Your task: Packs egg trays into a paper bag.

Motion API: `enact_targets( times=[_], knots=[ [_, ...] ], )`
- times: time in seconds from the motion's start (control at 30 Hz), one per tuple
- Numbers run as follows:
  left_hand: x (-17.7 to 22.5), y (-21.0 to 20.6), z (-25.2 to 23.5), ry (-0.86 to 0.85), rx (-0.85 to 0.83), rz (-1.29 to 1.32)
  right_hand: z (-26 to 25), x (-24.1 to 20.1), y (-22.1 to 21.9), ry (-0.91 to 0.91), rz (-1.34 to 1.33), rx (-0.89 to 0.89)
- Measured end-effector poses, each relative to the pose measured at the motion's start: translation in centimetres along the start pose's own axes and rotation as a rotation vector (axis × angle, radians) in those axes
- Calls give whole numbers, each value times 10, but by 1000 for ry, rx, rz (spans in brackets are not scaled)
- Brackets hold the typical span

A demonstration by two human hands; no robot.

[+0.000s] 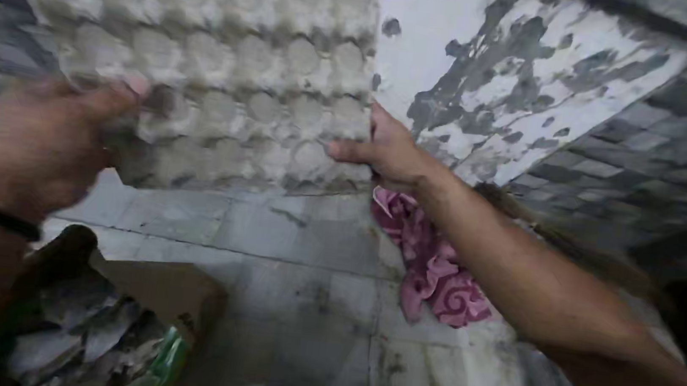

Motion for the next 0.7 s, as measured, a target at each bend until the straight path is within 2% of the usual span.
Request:
enact_targets(
  times=[0.1, 0.2, 0.37, 0.43, 0.6, 0.7],
  knots=[
    [-4, -35, 40, -35, -70, -5, 21, 22, 19, -132, -41, -76],
    [-15, -38, 58, -1, -108, 19, 18, 29, 16, -286, -23, 121],
    [-23, -5, 66, 30, -178, -6, -26, 47, 11, -104, -60, 6],
    [-23, 6, 77, 60, -187, 19, -27, 52, 1, -105, -34, 10],
    [-25, 29, 87, 102, -57, 108, -27, 50, -21, -52, -84, 36],
    [-23, 34, 84, 109, 27, 157, -21, 32, -25, 35, 23, 116]
  ],
)
Point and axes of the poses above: each hand's wrist, its own z-axis away from the middle knuckle, its own y-axis out of the back of the hand, x = y × z, the point moved 5 cm from there along -z, towards the middle knuckle, and after that the axes turned 5 degrees about z, right-handed, at the moved point
